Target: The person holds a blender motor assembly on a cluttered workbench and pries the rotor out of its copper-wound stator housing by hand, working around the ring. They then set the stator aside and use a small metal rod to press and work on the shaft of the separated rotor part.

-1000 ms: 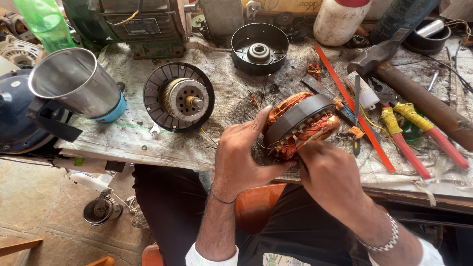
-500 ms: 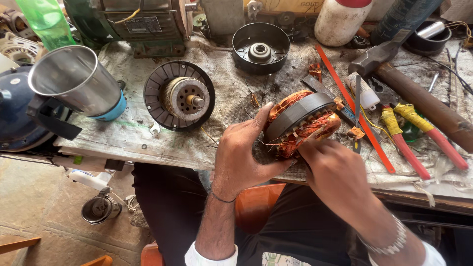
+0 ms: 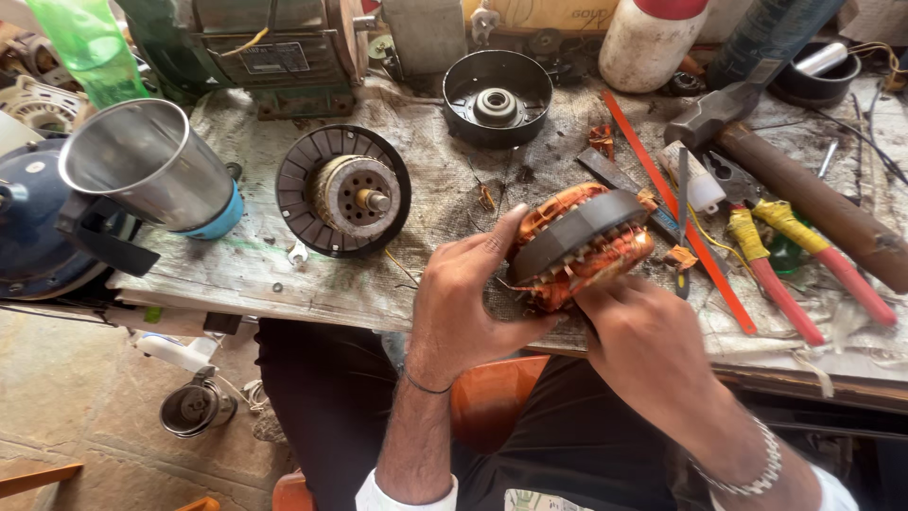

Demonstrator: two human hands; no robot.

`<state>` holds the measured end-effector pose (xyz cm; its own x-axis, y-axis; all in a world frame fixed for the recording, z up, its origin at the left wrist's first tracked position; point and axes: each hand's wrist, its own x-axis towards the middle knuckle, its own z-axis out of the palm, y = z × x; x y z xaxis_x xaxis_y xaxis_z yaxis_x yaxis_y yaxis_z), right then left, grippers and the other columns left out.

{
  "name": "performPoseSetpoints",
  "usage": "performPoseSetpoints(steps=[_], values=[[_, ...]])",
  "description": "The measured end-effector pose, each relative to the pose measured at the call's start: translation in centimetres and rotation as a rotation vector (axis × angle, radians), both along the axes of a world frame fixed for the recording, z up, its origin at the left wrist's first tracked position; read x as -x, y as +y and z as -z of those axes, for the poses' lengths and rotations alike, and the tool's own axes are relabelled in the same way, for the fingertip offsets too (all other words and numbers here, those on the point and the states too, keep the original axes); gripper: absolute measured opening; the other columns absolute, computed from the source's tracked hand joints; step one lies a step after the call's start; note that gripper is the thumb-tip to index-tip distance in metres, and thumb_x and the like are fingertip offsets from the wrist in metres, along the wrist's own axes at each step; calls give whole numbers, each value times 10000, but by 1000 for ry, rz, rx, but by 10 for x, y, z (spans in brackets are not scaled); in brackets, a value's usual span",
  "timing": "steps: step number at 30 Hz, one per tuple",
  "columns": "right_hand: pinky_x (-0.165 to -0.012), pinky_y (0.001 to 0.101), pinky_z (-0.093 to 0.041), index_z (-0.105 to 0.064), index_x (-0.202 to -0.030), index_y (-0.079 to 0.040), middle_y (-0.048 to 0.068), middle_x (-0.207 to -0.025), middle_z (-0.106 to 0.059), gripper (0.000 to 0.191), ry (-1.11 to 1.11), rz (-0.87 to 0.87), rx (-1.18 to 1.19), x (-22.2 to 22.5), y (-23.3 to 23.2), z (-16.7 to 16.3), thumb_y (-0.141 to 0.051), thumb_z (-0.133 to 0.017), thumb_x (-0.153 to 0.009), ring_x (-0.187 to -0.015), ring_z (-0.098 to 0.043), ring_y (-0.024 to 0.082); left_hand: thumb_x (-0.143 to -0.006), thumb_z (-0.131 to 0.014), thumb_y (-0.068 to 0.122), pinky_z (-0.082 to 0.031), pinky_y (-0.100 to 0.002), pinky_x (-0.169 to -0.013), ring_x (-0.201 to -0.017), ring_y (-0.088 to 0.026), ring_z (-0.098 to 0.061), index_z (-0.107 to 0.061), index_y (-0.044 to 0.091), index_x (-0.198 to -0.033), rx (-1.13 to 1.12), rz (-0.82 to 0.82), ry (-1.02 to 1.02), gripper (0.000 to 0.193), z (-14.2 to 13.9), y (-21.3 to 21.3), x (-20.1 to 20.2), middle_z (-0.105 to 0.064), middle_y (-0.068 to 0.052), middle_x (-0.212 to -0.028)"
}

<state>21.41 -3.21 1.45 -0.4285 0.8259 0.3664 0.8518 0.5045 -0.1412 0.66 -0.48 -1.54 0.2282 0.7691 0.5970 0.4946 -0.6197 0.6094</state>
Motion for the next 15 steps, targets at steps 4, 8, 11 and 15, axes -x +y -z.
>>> performPoseSetpoints(steps=[4,8,11,15], values=[[-737,469,-564,-697,-917,-11,146,-837,-720,204,-2,8,70,-2,2,3,-53,-739,-721,-844,-702,348,-648,-926,296,-544,-450,-1056,-1093,-238,-749,-467,17,-1528,33,3,9,1031,1,1,0,-773,-107,-1116],[-723,466,-561,-716,-989,7,175,-880,-725,283,54,2,64,-4,3,5,-47,-726,-712,-818,-697,358,-632,-929,290,-545,-447,-1042,-1092,-251,-747,-482,23,-1517,24,4,2,1027,1,1,1,-767,-126,-1146],[-756,474,-563,-707,-950,7,181,-907,-728,232,48,-4,65,-6,4,6,-40,-717,-723,-831,-699,365,-648,-934,295,-527,-462,-1068,-1105,-257,-742,-461,5,-1530,-7,2,21,1042,1,2,1,-770,-118,-1128],[-727,494,-551,-737,-980,-20,177,-853,-730,218,100,45,157,-5,4,4,-42,-707,-765,-805,-702,380,-626,-945,313,-534,-444,-1054,-1127,-257,-736,-480,22,-1514,-13,-4,6,1044,1,0,1,-766,-140,-1176]])
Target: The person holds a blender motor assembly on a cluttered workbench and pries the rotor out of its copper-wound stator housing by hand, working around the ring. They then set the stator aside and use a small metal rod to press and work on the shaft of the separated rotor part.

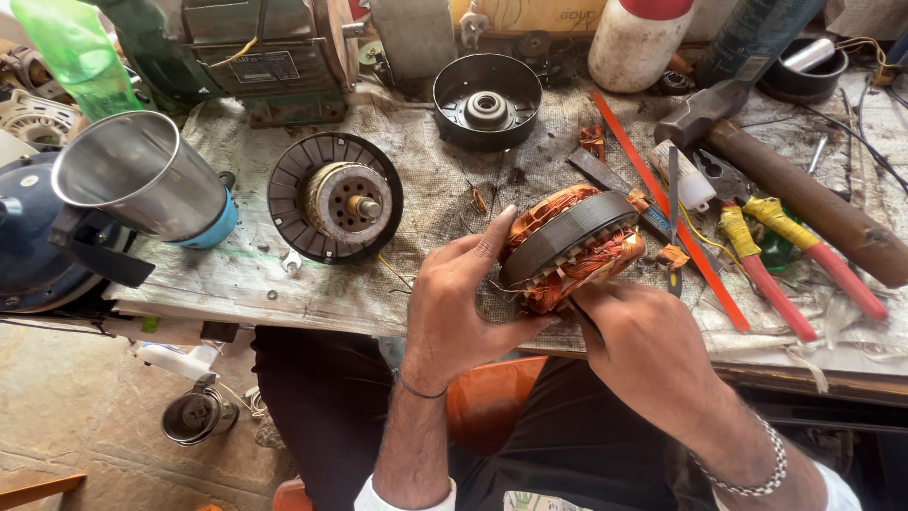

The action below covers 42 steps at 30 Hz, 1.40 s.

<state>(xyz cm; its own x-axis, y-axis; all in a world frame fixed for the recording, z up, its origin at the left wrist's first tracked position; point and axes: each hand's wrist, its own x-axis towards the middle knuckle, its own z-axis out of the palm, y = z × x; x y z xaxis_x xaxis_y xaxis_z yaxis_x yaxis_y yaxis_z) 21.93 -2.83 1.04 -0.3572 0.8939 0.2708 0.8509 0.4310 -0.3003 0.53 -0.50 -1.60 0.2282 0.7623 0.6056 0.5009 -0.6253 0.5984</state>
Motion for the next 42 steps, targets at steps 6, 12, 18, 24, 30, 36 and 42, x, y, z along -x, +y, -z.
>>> performPoseSetpoints(steps=[6,12,18,24,30,36,42], values=[[-728,486,-559,-713,-968,-5,187,-857,-718,211,-56,-35,-78,3,-2,-2,-40,-705,-760,-789,-699,381,-643,-932,299,-536,-435,-1046,-1094,-254,-736,-455,-42,-1519,24,-7,6,1055,-4,0,1,-772,-117,-1108],[-695,468,-567,-701,-998,6,165,-831,-711,284,-75,-12,-163,7,-6,-3,-14,-699,-715,-788,-696,362,-640,-933,300,-532,-450,-1032,-1070,-272,-740,-437,-66,-1516,-12,-15,24,1071,-4,1,0,-772,-127,-1083],[-674,449,-564,-714,-990,-23,148,-826,-710,289,-130,-6,-143,1,-12,-6,2,-718,-702,-797,-695,334,-684,-936,319,-534,-435,-1045,-1085,-258,-732,-417,-77,-1531,9,-4,19,1069,-1,1,1,-760,-137,-1098],[-672,460,-551,-725,-1040,-33,128,-819,-715,347,-139,11,-131,2,-11,-16,-20,-731,-693,-810,-690,337,-695,-938,316,-536,-433,-1056,-1105,-255,-726,-397,-60,-1553,33,-1,17,1082,-5,-2,1,-755,-134,-1130],[-646,456,-559,-737,-1058,-66,117,-782,-721,399,-176,-23,-36,6,-11,-32,-36,-725,-660,-798,-708,321,-689,-886,272,-547,-414,-1046,-1125,-247,-726,-425,-26,-1543,79,15,-26,1015,-7,-4,3,-751,-121,-1209],[-631,390,-574,-680,-948,-35,118,-854,-724,175,-230,3,-56,8,-17,-14,4,-681,-777,-799,-713,267,-699,-896,278,-514,-432,-1144,-1236,-268,-705,-458,12,-1508,26,20,-4,958,-6,-3,4,-724,-133,-1285],[-602,381,-560,-674,-887,-91,61,-812,-706,115,-297,10,-192,14,-21,-11,-18,-675,-798,-830,-702,271,-666,-896,251,-517,-419,-1144,-1262,-274,-716,-486,58,-1503,61,28,-26,951,-6,-6,6,-730,-127,-1323]])
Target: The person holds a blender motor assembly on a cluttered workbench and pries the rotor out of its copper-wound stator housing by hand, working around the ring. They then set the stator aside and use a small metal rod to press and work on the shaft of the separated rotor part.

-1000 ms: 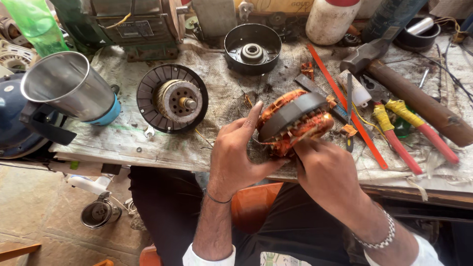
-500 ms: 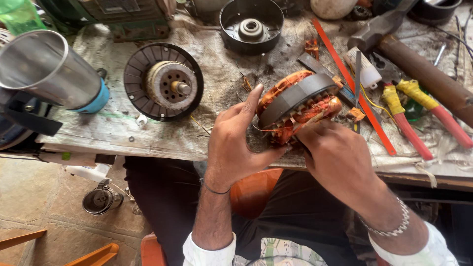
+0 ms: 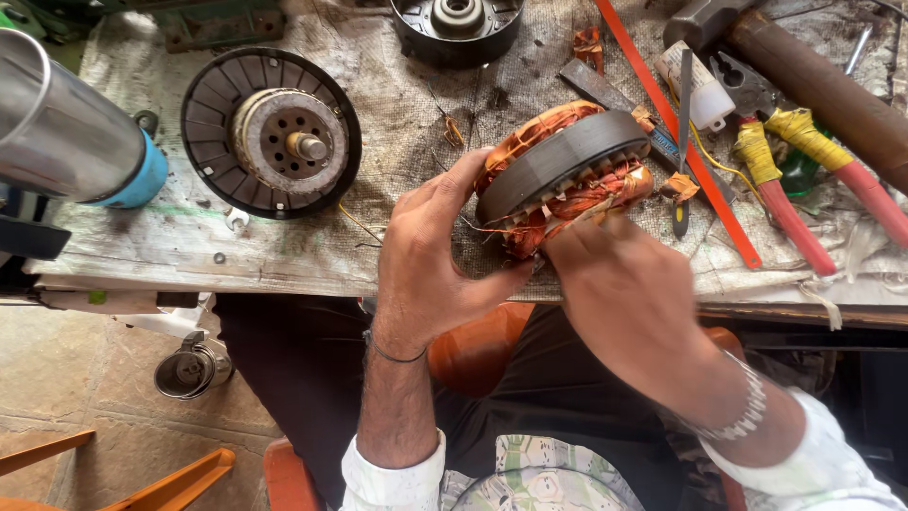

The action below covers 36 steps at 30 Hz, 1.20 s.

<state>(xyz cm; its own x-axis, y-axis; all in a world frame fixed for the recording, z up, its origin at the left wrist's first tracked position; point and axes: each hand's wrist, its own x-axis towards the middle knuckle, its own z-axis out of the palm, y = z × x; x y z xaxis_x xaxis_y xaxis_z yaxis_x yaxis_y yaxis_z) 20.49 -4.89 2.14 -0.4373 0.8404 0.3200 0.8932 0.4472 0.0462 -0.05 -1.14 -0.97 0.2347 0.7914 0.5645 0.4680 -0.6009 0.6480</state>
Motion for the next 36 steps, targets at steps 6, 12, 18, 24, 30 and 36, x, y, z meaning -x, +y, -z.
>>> performPoseSetpoints(steps=[6,12,18,24,30,36], values=[[-557,361,-526,-724,-995,-94,26,-858,-714,278,-19,18,-2,11,-3,-24,-46,-648,-732,-739,-660,215,-706,-889,258,-501,-435,-1150,-1292,-269,-697,-482,54,-1507,-32,7,16,921,1,0,-1,-713,-133,-1361],[-516,337,-535,-738,-973,-88,40,-719,-682,252,-163,37,88,-2,-7,-1,-46,-665,-736,-690,-661,193,-742,-883,253,-482,-437,-1180,-1302,-263,-698,-481,41,-1518,-50,30,13,899,1,1,1,-711,-131,-1376],[-683,334,-577,-676,-877,-104,34,-803,-654,87,-142,-33,9,2,-4,-5,-58,-664,-804,-759,-662,217,-721,-857,239,-497,-421,-1104,-1255,-261,-712,-459,11,-1524,-32,18,22,925,1,0,2,-729,-128,-1314],[-576,331,-547,-651,-783,-142,22,-759,-651,56,-201,52,-7,14,-4,-24,-91,-663,-760,-776,-663,222,-709,-859,221,-486,-416,-1088,-1168,-243,-729,-461,-3,-1529,19,10,41,938,-2,-3,0,-752,-109,-1251],[-536,352,-532,-692,-830,-124,0,-670,-648,83,-250,33,3,-5,-12,-4,-89,-670,-758,-693,-642,202,-727,-868,200,-469,-415,-1120,-1225,-247,-725,-482,2,-1519,-40,25,34,903,-4,-3,-1,-732,-130,-1340],[-528,333,-526,-712,-893,-88,15,-723,-668,151,-214,36,62,5,-9,-23,-89,-668,-748,-675,-637,190,-717,-874,189,-458,-420,-1163,-1273,-243,-714,-474,-6,-1530,-45,33,30,927,-2,-3,-1,-733,-127,-1361]])
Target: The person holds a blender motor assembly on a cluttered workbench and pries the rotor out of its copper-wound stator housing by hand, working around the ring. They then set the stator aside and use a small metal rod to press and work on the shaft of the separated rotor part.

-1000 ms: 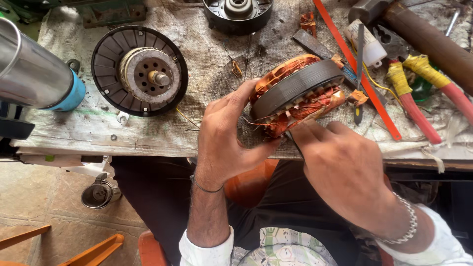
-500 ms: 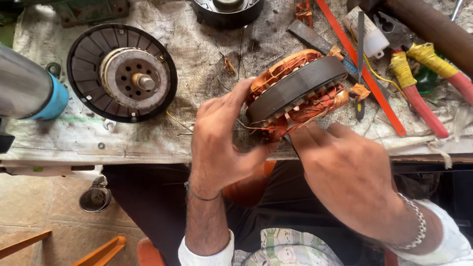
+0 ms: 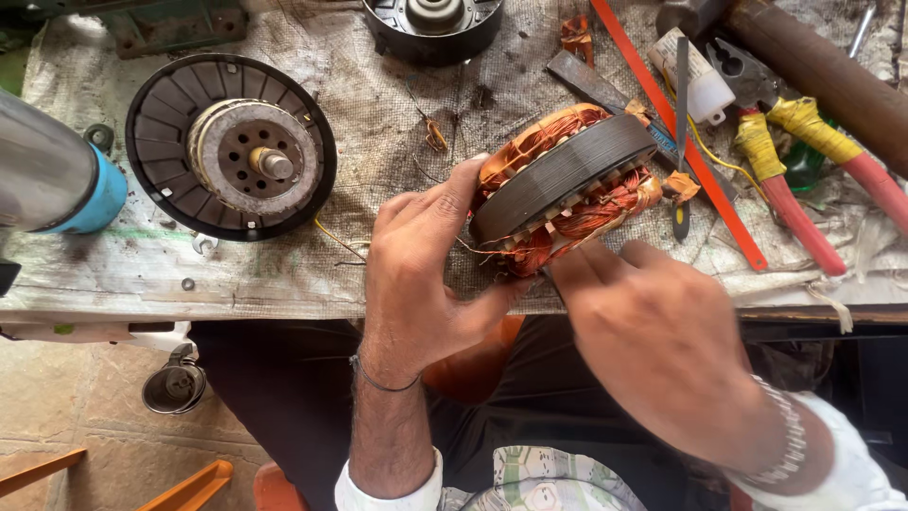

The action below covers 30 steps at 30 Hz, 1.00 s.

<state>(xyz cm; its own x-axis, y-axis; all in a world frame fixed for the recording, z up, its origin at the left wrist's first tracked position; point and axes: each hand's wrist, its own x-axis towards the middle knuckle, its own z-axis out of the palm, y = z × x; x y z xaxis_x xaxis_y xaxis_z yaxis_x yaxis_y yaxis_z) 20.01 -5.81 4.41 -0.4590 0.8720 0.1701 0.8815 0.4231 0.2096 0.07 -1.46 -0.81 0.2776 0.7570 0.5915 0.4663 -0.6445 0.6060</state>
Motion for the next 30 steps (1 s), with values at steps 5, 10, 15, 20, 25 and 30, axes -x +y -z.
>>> performPoseSetpoints(steps=[5,10,15,20,25,30], values=[[-571,326,-546,-712,-884,-96,25,-749,-681,133,64,-19,18,6,7,-3,-86,-665,-760,-717,-655,196,-700,-888,204,-453,-437,-1112,-1236,-255,-704,-449,-36,-1508,6,-40,40,950,-5,1,-3,-717,-152,-1322],[-652,313,-564,-698,-918,-98,32,-831,-701,126,17,-49,-90,-6,9,15,-62,-652,-807,-793,-673,196,-667,-939,329,-430,-458,-1059,-1181,-280,-695,-395,-49,-1508,4,-102,58,1071,-9,-1,-15,-725,-134,-1252],[-600,334,-556,-726,-941,-106,22,-783,-701,209,9,34,-7,-8,-1,7,-66,-663,-745,-755,-680,194,-737,-898,239,-415,-423,-1074,-1186,-228,-726,-414,10,-1562,26,-92,69,983,-7,-4,-13,-753,-72,-1274],[-619,330,-552,-720,-1005,-124,14,-796,-690,192,4,59,5,2,4,-9,-89,-672,-822,-771,-669,187,-757,-885,244,-411,-378,-1054,-1158,-187,-734,-436,27,-1560,-22,-98,13,945,-1,-4,-11,-770,-62,-1248],[-580,360,-547,-713,-901,-105,53,-796,-702,156,113,5,-15,3,4,-5,-54,-674,-760,-775,-678,236,-755,-869,255,-454,-354,-1038,-1104,-165,-744,-453,25,-1538,-48,-128,-65,915,5,-5,-9,-776,-74,-1156],[-633,366,-558,-719,-929,-92,64,-838,-722,149,245,-41,-46,-7,9,19,2,-650,-836,-795,-701,257,-749,-865,245,-477,-329,-1035,-1035,-150,-743,-432,0,-1572,-33,-118,-136,962,7,-4,-7,-780,-119,-1179]])
